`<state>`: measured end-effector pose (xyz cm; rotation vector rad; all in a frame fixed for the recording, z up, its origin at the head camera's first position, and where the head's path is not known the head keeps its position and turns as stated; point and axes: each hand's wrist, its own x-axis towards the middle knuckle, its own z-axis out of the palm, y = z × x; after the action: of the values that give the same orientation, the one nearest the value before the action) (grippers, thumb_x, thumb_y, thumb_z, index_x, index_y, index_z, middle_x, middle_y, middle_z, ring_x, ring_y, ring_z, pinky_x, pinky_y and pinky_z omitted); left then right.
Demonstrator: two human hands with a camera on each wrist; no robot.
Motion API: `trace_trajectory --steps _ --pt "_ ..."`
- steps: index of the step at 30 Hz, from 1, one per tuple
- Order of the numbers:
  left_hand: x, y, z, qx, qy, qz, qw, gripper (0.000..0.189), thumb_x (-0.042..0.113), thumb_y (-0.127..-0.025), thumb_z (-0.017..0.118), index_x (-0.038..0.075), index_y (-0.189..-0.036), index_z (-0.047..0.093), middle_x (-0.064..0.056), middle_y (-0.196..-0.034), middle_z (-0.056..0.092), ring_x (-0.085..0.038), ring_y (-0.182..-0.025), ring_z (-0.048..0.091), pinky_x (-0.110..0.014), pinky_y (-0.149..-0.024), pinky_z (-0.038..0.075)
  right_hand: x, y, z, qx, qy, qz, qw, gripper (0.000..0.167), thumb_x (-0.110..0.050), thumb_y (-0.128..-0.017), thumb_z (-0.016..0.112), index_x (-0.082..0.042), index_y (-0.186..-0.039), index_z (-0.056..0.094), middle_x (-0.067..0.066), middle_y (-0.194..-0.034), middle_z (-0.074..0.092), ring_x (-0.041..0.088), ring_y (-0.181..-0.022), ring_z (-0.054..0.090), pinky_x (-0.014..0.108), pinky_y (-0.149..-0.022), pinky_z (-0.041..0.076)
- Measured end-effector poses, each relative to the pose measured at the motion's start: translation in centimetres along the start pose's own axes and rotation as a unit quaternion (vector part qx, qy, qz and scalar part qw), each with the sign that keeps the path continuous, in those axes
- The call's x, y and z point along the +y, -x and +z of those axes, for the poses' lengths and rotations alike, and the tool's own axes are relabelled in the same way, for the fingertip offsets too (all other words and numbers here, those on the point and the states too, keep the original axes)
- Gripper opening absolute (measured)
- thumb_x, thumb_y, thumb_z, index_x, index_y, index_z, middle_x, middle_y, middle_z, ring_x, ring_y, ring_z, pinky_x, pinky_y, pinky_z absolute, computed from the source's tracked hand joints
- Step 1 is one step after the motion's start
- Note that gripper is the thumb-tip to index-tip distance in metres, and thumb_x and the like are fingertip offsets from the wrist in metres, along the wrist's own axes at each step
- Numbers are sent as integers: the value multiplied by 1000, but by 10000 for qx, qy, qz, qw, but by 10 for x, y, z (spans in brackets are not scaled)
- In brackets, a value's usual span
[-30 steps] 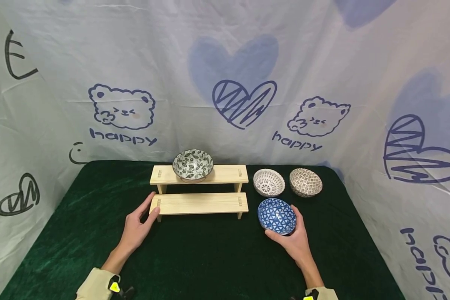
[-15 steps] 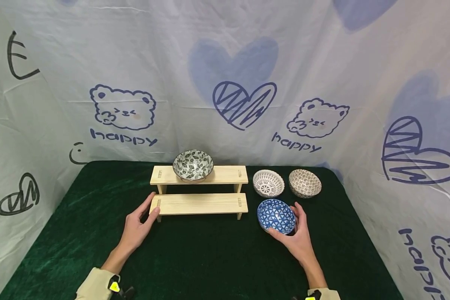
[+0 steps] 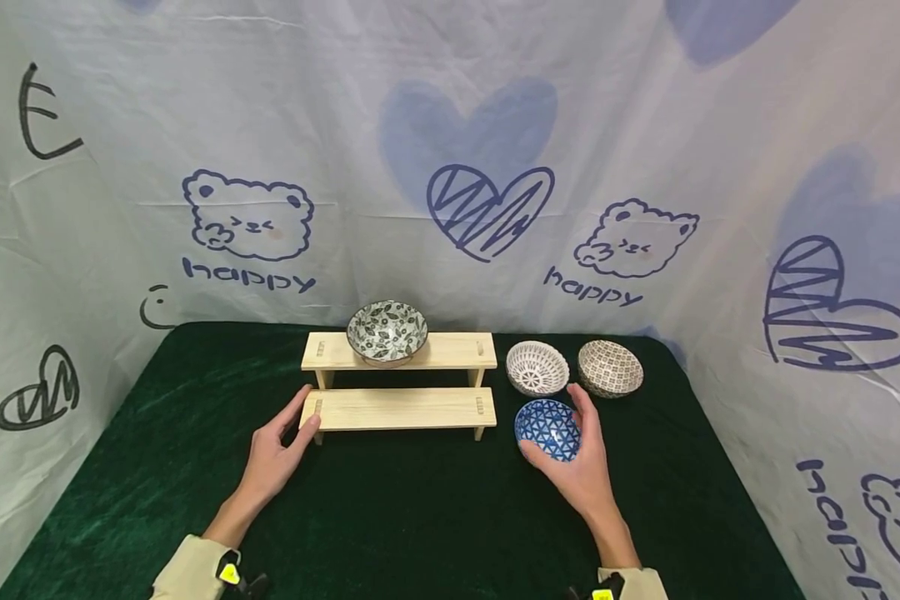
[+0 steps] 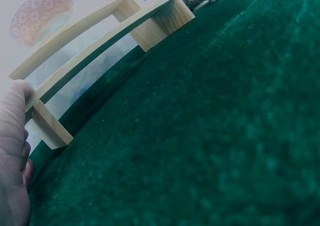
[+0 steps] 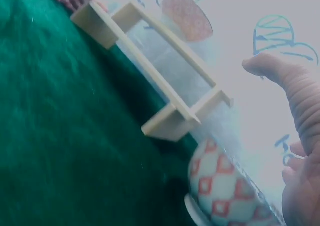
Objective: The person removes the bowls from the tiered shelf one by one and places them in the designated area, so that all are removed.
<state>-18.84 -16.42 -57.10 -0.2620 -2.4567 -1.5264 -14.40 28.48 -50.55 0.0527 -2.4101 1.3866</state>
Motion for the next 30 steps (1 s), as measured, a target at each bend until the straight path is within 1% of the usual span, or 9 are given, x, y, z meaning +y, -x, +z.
trace_trajectory --steps 2,4,8,11,15,18,21,27,30 --pt "1 -1 0 -17 23 5 10000 60 31 -106 63 10 -159 45 -8 -162 45 -31 -149 44 -58 -121 34 -5 -1 4 -124 -192 -87 9997 105 -5 -81 88 -18 -165 25 12 -168 31 30 -155 28 13 -119 26" --pt "1 -1 0 -30 37 15 10000 60 32 -106 63 10 -159 45 -8 -162 45 -31 -149 43 -58 -121 34 -9 -3 7 -239 -374 -188 9988 104 -2 -82 86 -18 -165 25 13 -169 30 31 -155 28 12 -118 26" --pt "2 -1 0 -23 38 14 10000 60 32 -106 63 10 -159 44 -8 -162 45 -32 -149 43 -59 -121 33 -13 -7 16 -456 -757 -392 9953 101 1 -84 84 -18 -165 27 10 -170 29 29 -156 27 16 -121 28" --pt "0 -1 0 -12 -18 25 10000 60 31 -106 64 9 -159 45 -9 -162 46 -33 -148 44 -60 -120 34 -15 -10 24 -618 -938 -474 9925 101 2 -85 83 -19 -165 25 9 -171 28 29 -157 26 18 -122 28" --pt "-1 -1 0 -4 -15 38 10000 60 31 -106 64 9 -158 45 -9 -162 46 -33 -148 44 -59 -120 35 -21 -14 35 -854 -1136 -511 9885 101 1 -86 82 -14 -166 22 11 -171 27 30 -157 26 18 -122 27" --pt "0 -1 -1 4 17 27 10000 60 31 -106 64 10 -158 45 -8 -162 46 -31 -148 44 -58 -121 34 -28 -17 45 -1092 -1338 -522 9836 102 0 -86 82 -12 -166 20 14 -172 25 32 -157 25 19 -122 27" --pt "-1 -1 -1 -14 -25 32 10000 60 32 -106 63 9 -159 45 -9 -162 45 -33 -148 44 -59 -120 34 -34 -19 55 -1335 -1502 -522 9782 104 -2 -86 83 -13 -167 18 13 -172 24 32 -158 25 23 -123 27" --pt "-1 -2 -1 -39 -11 5 10000 61 33 -106 63 9 -159 44 -9 -163 44 -34 -149 43 -61 -120 34 -42 -24 71 -1662 -1626 -607 9707 103 -8 -87 83 -7 -167 17 12 -172 24 34 -157 26 40 -125 26" --pt "-1 -1 -1 -53 10 -9 10000 61 33 -106 63 9 -159 44 -8 -163 44 -33 -149 43 -60 -121 34 -45 -27 77 -1746 -1659 -639 9685 102 -8 -87 83 -6 -166 18 12 -172 25 33 -158 25 40 -126 25"
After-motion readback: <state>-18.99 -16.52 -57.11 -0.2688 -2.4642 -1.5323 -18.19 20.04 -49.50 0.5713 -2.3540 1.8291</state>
